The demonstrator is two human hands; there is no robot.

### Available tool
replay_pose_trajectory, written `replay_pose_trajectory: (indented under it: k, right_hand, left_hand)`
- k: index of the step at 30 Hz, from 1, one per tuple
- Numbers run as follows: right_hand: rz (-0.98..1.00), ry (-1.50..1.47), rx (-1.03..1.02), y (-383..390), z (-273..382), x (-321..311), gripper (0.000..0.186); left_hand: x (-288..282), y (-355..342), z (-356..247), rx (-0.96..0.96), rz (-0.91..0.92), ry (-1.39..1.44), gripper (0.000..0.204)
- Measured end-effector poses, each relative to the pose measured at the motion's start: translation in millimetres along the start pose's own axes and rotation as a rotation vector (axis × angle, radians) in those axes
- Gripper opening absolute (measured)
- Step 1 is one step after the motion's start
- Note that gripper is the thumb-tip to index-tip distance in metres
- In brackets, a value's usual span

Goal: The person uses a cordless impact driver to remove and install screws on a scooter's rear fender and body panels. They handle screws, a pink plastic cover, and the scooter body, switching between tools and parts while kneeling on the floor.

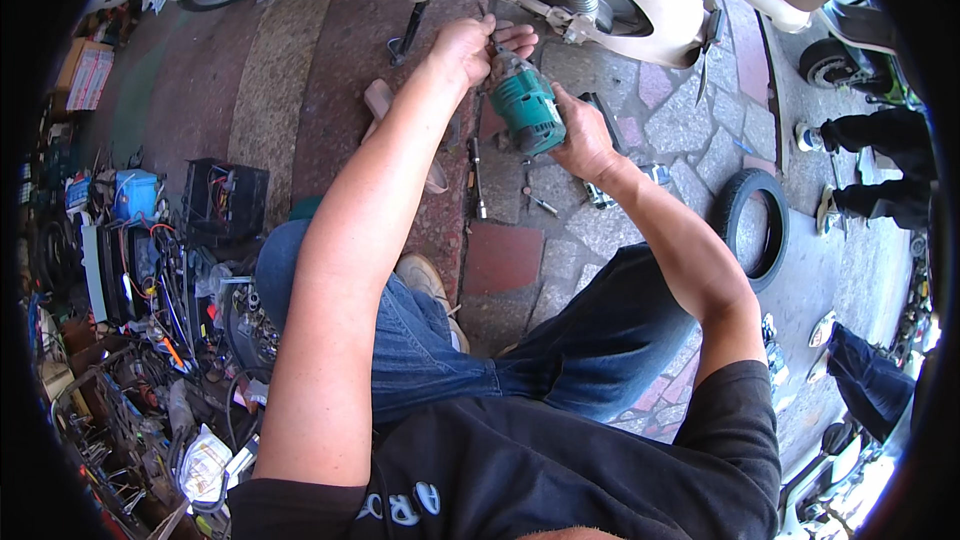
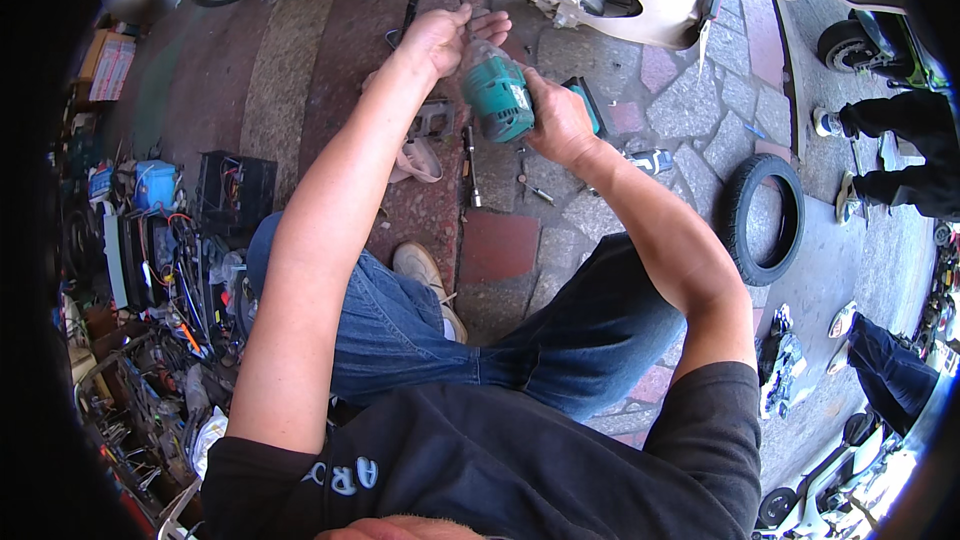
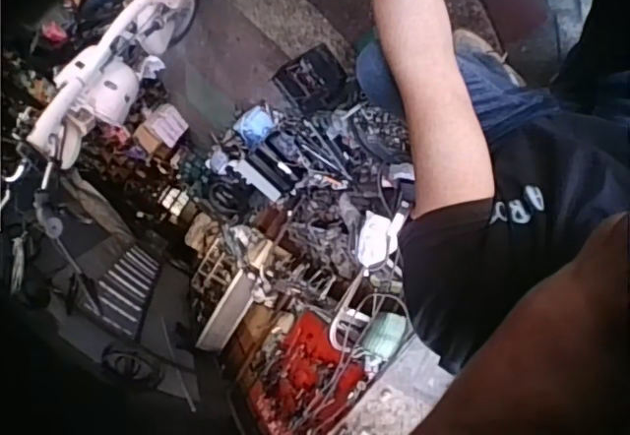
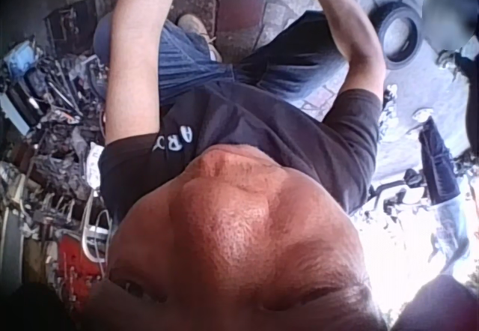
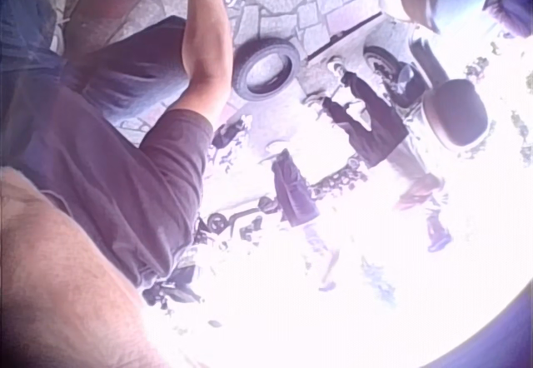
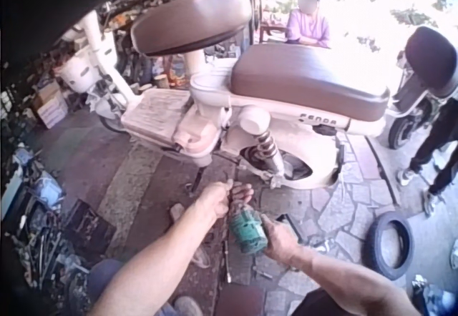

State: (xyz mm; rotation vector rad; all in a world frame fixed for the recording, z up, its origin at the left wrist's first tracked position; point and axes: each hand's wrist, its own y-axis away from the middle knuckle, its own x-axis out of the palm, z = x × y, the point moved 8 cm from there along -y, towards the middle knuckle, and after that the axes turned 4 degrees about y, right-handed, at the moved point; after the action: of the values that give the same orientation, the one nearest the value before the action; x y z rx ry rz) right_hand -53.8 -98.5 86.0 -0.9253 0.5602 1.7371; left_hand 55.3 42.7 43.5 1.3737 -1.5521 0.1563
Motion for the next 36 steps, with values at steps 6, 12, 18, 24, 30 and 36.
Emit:
replay_pose_trajectory:
  k: [6,12,18,24,30,36]
  right_hand:
    - [-0.003,-0.024,0.019,-2.2,9.2,6.7,0.065]
    - [-0.046,0.073,0.046,-14.9,22.1,13.8,0.069]
    - [0.198,0.441,0.117,-55.9,39.4,34.6,0.056]
    - [0.331,0.404,0.012,-86.9,49.9,58.4,0.062]
    - [0.276,0.43,0.122,-110.9,29.6,75.5,0.066]
    - [0.252,0.453,0.126,-120.1,19.8,77.5,0.07]
  left_hand:
    - [-3.1,5.2,-8.8,0.074,-0.039,-0.055,0.035]
    - [-12.8,8.7,-14.0,0.031,-0.138,-0.313,0.035]
    - [-33.2,-13.7,-46.7,-0.064,-0.214,-0.736,0.032]
    - [-54.5,-30.8,-62.7,-0.065,-0.159,-0.884,0.03]
    - [-54.6,-60.0,-81.1,0.126,-0.056,-0.978,0.03]
    - [-59.1,-67.9,-83.1,0.178,-0.059,-0.891,0.028]
